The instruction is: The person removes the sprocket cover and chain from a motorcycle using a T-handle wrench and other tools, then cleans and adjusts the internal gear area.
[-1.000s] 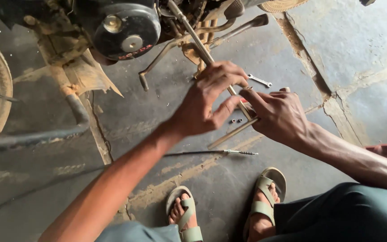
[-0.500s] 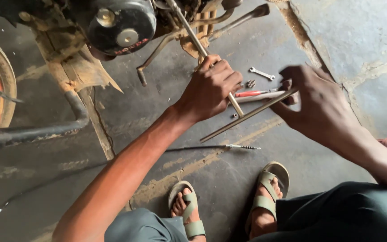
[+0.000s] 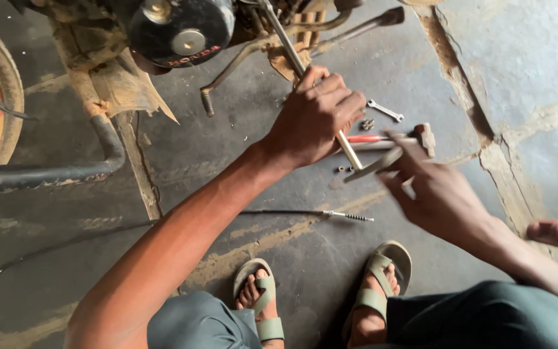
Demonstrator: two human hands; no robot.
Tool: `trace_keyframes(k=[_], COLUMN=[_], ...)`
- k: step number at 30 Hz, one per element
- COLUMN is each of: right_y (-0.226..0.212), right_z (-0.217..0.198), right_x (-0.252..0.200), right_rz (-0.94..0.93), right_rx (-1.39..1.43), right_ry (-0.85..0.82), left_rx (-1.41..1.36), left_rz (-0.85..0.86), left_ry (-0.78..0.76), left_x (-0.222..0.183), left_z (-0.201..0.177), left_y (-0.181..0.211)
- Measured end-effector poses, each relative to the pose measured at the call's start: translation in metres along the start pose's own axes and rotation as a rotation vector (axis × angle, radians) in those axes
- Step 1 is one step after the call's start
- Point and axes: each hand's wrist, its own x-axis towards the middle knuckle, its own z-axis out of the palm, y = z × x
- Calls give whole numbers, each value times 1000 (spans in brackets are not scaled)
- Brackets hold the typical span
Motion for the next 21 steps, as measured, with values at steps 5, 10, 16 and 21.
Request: trace_keyframes(k=[5, 10, 16, 21], right_y=[-7, 7, 19, 14], right_z=[-7, 19, 19, 24], right_x=[-11, -2, -9, -11], right_rz=[-64, -662, -248, -170], right_rx=[-396, -120, -169, 195], right_ry=[-221, 3, 108, 93], left_rx=[38, 116, 105, -15], left_rz=[56, 72, 135, 222], left_ry=[1, 21, 119, 109], left_x=[2, 3, -4, -2], left_z=[13, 30, 18, 26], left_y=[-6, -10, -4, 12])
